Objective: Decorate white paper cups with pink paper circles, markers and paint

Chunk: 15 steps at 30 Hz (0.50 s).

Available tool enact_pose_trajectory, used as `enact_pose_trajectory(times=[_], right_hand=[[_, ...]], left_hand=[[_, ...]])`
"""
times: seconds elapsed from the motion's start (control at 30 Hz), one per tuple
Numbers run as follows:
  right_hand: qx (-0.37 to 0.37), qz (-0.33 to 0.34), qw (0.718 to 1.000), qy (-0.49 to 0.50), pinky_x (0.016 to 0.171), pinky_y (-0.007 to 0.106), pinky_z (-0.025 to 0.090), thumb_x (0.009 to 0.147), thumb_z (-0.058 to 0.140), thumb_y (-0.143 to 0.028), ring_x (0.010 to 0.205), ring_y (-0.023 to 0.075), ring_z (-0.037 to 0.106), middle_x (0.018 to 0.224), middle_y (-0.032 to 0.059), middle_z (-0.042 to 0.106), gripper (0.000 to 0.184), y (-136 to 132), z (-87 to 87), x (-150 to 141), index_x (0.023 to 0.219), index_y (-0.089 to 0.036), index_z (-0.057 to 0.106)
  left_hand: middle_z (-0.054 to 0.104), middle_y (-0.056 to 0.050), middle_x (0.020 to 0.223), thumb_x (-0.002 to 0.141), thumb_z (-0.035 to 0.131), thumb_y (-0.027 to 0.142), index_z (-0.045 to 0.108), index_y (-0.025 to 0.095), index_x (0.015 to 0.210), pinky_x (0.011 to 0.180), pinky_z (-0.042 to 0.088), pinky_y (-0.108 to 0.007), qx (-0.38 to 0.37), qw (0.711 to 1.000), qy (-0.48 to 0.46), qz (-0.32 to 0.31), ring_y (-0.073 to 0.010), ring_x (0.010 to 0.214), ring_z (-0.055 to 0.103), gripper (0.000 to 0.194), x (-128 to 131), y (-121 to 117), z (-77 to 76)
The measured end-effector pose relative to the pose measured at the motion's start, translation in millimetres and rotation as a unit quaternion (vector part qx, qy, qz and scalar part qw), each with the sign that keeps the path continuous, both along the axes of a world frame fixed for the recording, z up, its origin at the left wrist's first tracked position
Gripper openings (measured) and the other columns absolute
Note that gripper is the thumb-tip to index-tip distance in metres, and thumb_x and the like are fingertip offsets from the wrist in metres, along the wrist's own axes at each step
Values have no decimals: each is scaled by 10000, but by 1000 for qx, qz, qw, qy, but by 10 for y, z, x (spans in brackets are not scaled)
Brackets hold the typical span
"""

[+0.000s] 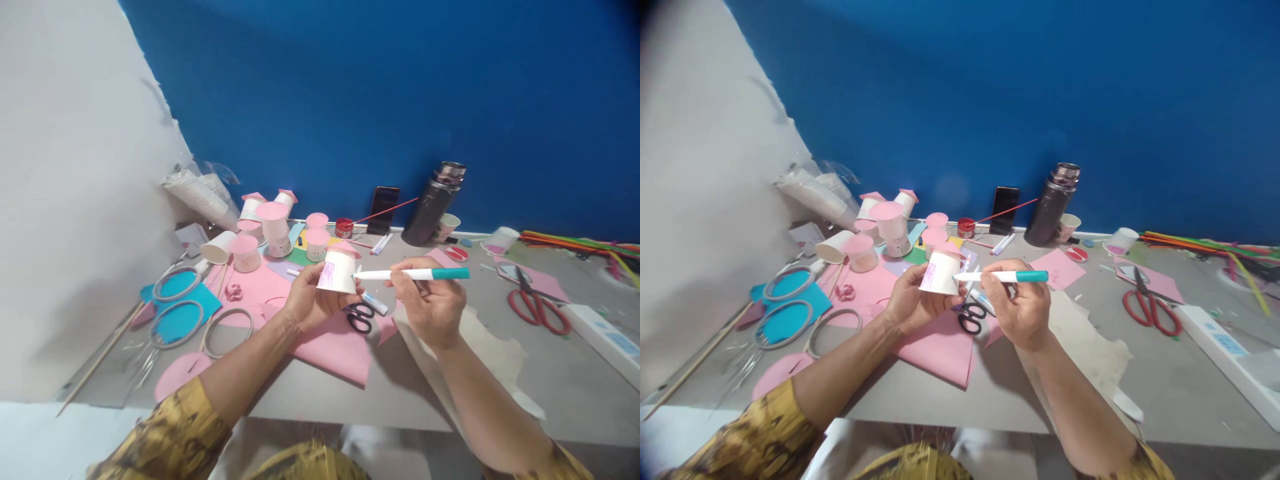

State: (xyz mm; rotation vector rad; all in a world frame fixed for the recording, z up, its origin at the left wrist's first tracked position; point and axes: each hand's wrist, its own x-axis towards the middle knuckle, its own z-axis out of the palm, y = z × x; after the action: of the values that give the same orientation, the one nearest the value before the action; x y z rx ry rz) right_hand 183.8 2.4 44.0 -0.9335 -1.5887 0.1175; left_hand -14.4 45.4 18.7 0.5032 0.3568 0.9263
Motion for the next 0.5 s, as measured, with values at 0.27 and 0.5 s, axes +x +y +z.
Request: enact_pose_trajectory(times=[0.27, 0.5], right_hand=[[-9, 17, 1000, 4, 535, 278, 475, 940, 641, -284, 536, 139, 605, 723, -2, 694, 101, 5, -15, 9, 880, -221, 691], [0, 69, 998, 2, 501, 262, 464, 909, 642, -216, 524, 124, 574, 758, 1, 698, 62, -3, 31, 0, 874, -227, 692]], left_hand=[[731, -178, 921, 979, 472, 504, 648, 41, 1231, 686, 603, -366, -33, 999, -14, 27, -267, 761, 719, 556, 34, -29, -30], [727, -166, 902, 1008, 445, 526, 663, 56, 1218, 696, 605, -373, -54, 997, 8, 50, -262, 770, 715, 560, 33, -41, -42]])
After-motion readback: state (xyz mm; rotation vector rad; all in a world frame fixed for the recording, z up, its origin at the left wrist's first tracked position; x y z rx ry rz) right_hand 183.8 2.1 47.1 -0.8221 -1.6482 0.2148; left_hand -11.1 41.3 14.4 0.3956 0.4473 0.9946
